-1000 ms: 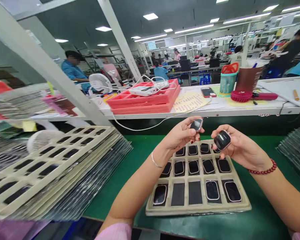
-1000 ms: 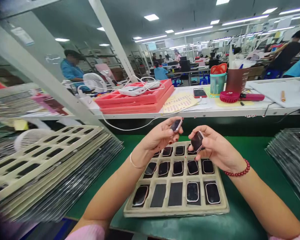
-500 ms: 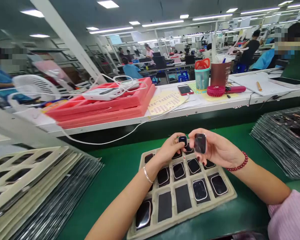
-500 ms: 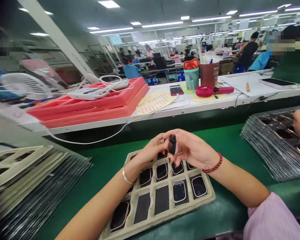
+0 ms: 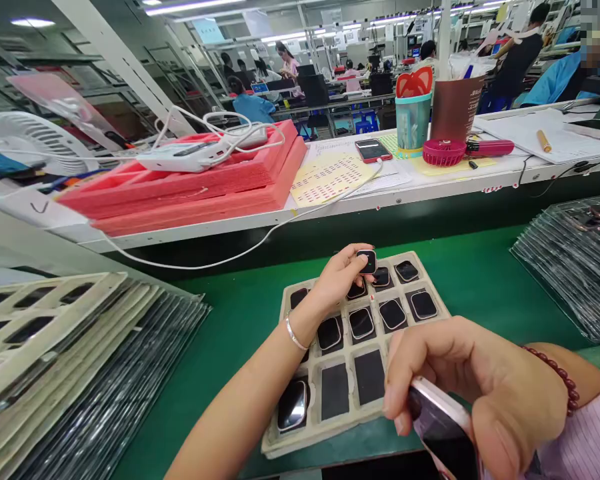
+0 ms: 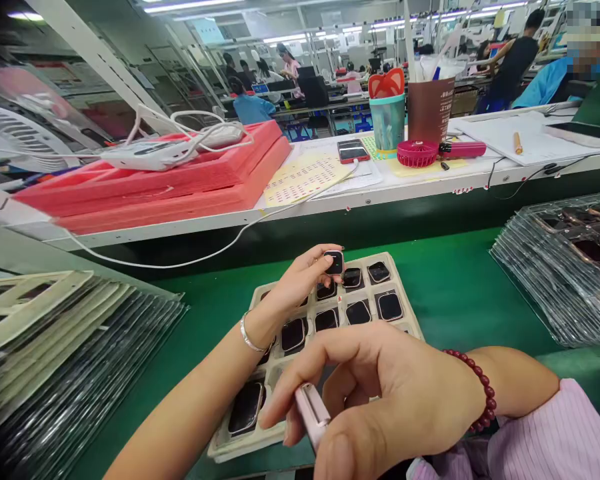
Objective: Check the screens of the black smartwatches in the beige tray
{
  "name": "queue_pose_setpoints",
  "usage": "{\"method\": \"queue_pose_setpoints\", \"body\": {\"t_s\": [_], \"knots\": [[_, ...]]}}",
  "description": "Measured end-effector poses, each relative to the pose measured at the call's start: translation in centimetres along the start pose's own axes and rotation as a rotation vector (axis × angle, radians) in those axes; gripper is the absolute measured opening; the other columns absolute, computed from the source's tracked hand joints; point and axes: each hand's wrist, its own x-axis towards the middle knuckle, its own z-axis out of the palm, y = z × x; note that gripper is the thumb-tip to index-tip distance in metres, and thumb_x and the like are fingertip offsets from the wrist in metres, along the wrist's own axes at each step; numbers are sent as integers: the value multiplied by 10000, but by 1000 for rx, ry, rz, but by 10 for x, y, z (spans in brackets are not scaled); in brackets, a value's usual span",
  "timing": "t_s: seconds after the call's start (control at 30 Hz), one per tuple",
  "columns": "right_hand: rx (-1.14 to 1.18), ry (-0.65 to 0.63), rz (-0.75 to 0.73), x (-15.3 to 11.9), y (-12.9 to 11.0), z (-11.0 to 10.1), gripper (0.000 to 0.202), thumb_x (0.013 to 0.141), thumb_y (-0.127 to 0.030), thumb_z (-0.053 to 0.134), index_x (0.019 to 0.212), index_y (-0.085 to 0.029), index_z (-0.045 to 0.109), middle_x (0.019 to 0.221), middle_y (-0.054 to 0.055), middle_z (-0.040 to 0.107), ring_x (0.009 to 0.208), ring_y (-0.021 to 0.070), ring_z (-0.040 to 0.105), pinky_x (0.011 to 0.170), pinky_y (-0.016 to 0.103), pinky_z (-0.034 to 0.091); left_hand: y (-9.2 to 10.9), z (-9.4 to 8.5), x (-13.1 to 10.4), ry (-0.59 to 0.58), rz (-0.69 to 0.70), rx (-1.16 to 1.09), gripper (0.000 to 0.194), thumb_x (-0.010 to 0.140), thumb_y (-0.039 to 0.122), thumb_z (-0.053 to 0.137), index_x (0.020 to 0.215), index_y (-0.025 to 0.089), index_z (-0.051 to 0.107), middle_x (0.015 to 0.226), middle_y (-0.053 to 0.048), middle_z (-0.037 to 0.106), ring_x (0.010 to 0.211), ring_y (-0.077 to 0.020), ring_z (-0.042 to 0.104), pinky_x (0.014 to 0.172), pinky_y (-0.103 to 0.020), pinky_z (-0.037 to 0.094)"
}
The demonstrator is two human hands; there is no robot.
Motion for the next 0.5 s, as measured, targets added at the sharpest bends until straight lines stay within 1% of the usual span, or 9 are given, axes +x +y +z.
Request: {"method": "queue_pose_setpoints", "body": {"t_s": [0.1, 0.17, 0.2, 0.27, 0.3, 0.33, 0.4, 0.43, 0.5], "knots": [[-52, -1, 75, -2, 1, 4, 501, 702, -455, 855, 1046, -161, 639, 931, 28, 619, 675, 59, 587, 614, 170, 492, 0, -1, 1, 7, 5, -30, 351, 840, 400, 621, 1079, 143, 605, 825, -43, 651, 638, -134, 677, 497, -187, 439], [-87, 10, 88, 0, 1, 0, 521, 704, -476, 848, 1066, -167, 636, 934, 34, 637, 679, 70, 614, 606, 170, 508, 3, -1, 1, -1, 11, -53, 294, 831, 337, 606, 1052, 143, 604, 830, -46, 658, 676, -144, 685, 511, -189, 447], [-97, 18, 58, 3, 0, -6, 530, 709, -490, 843, 1074, -169, 633, 936, 40, 650, 674, 80, 633, 592, 174, 519, 4, 0, 0, -7, 20, -61, 277, 807, 286, 616, 1045, 145, 599, 838, -44, 662, 696, -146, 685, 522, -188, 450], [-136, 65, -53, 14, -1, -25, 522, 743, -510, 814, 1094, -172, 626, 972, 65, 681, 670, 111, 676, 557, 193, 545, 6, 0, -1, -6, 58, -73, 318, 723, 172, 652, 1033, 148, 589, 872, -35, 665, 743, -139, 677, 568, -187, 468], [-188, 121, -115, 21, -2, -37, 485, 797, -516, 765, 1115, -176, 628, 1023, 86, 692, 690, 129, 700, 558, 205, 561, 6, 1, -1, 1, 83, -77, 353, 684, 128, 667, 1027, 149, 586, 891, -29, 664, 763, -131, 667, 601, -188, 480], [-263, 209, -151, 29, -3, -51, 461, 849, -503, 715, 1166, -183, 620, 1104, 109, 690, 755, 152, 724, 589, 226, 584, 6, 1, -1, 14, 105, -82, 372, 659, 104, 677, 1016, 149, 585, 903, -24, 659, 776, -122, 654, 636, -193, 492], [-385, 359, -200, 45, -5, -79, 473, 874, -444, 691, 1265, -202, 580, 1219, 129, 673, 878, 188, 737, 634, 250, 610, 4, 1, -1, 47, 141, -90, 336, 657, 111, 685, 975, 146, 583, 884, -13, 641, 762, -109, 626, 686, -215, 515], [-459, 418, -205, 51, -6, -91, 475, 869, -385, 696, 1288, -203, 566, 1233, 131, 674, 895, 190, 736, 640, 253, 613, 2, 1, 0, 62, 154, -90, 303, 671, 129, 681, 956, 146, 581, 865, -10, 631, 746, -108, 615, 692, -229, 524], [-593, 484, -216, 61, -5, -109, 482, 847, -280, 683, 1302, -188, 554, 1210, 133, 691, 860, 179, 737, 647, 266, 615, 0, 1, 2, 88, 179, -80, 254, 692, 152, 661, 933, 146, 579, 839, -9, 618, 723, -109, 604, 690, -248, 536]]}}
